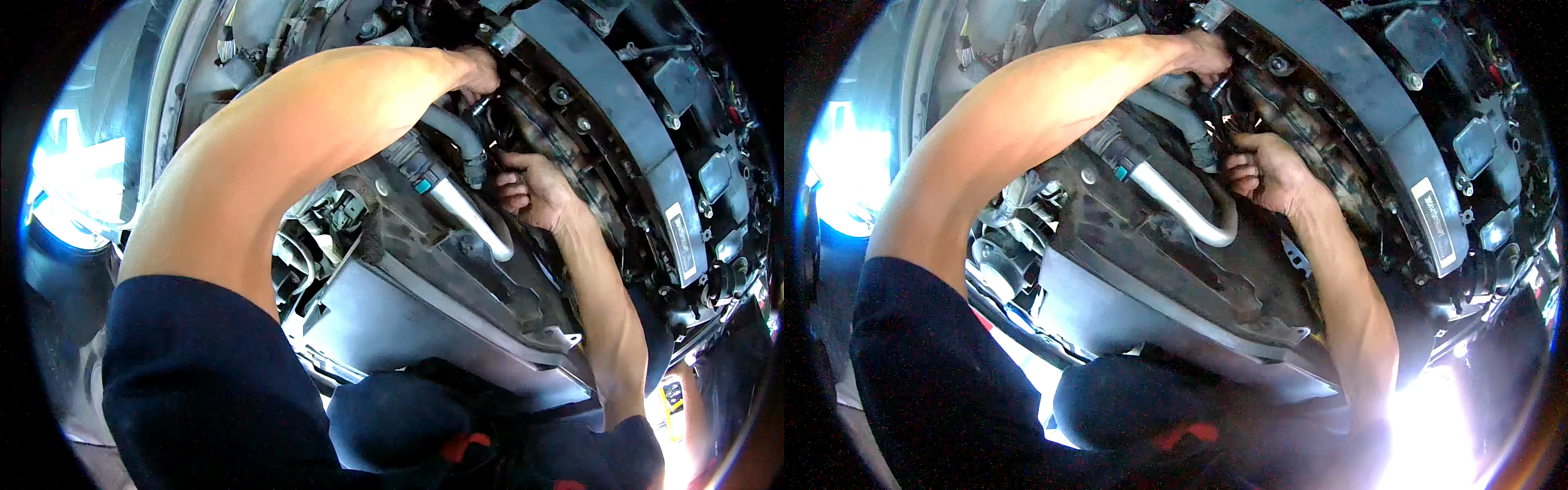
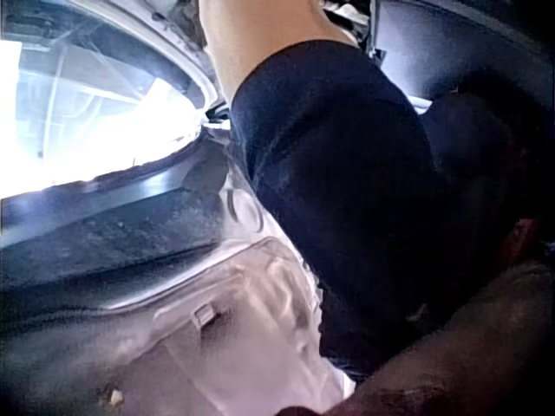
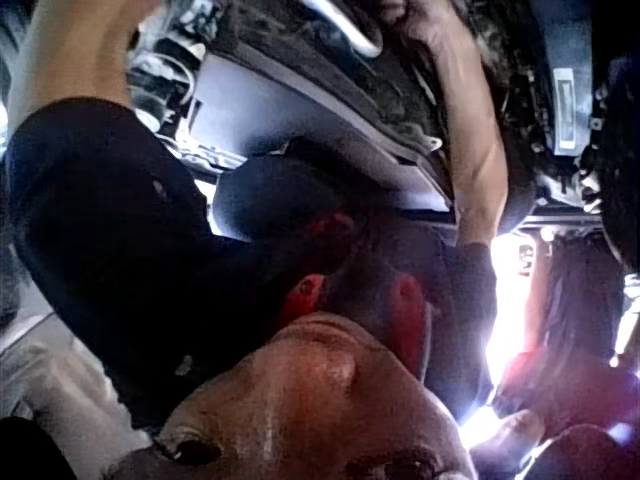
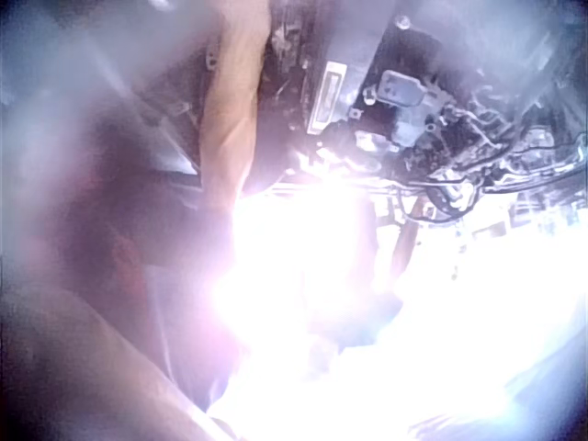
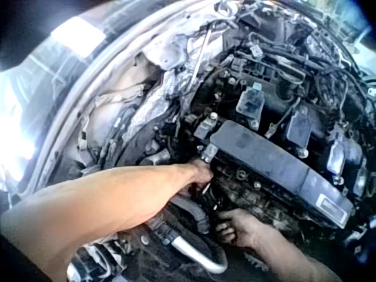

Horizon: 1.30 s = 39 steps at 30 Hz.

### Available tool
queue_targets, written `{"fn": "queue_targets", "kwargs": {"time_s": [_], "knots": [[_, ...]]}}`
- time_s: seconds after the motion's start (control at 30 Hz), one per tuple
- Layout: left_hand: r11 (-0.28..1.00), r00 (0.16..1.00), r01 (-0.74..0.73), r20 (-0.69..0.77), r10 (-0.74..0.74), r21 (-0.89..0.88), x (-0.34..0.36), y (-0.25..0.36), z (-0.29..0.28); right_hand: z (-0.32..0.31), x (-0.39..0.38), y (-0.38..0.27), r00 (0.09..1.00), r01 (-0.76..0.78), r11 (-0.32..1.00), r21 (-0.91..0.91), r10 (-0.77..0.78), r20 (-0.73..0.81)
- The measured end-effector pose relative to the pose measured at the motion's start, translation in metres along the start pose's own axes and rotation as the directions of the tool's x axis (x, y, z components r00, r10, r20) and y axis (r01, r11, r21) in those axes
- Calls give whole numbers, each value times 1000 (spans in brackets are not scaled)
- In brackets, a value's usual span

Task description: The person selects bolts and nuts from a tray, then works on a car engine with another person. They use a wrench to tighten bolts on the engine while coordinating with a coworker.

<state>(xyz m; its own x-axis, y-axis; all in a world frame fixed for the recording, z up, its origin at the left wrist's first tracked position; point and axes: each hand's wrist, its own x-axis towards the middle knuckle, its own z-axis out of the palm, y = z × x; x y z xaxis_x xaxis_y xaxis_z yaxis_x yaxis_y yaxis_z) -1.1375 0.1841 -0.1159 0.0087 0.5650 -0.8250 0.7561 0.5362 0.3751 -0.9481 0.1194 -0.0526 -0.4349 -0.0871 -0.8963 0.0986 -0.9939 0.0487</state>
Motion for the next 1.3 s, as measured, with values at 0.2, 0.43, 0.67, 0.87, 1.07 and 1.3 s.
{"fn": "queue_targets", "kwargs": {"time_s": [0.2,0.43,0.67,0.87,1.07,1.3], "knots": [[949,984,-179,67,168,259,13,-13,-6,-16,37,6,989,140,969,-206,-128,71],[987,985,-161,69,160,15,14,-21,-3,-19,14,24,698,8,-211,-977,-699,157],[985,993,-29,108,48,-171,-11,-2,-9,1,22,16,672,-90,-443,-892,-688,274],[983,986,-135,115,121,123,-4,4,-20,18,63,8,572,-73,-495,-866,-732,371],[983,984,-57,159,85,-175,-3,-6,-17,21,90,-1,583,63,-462,-885,-703,408],[973,990,-96,79,115,-211,-14,-3,-10,20,76,-1,634,55,-703,-709,-524,569]]}}
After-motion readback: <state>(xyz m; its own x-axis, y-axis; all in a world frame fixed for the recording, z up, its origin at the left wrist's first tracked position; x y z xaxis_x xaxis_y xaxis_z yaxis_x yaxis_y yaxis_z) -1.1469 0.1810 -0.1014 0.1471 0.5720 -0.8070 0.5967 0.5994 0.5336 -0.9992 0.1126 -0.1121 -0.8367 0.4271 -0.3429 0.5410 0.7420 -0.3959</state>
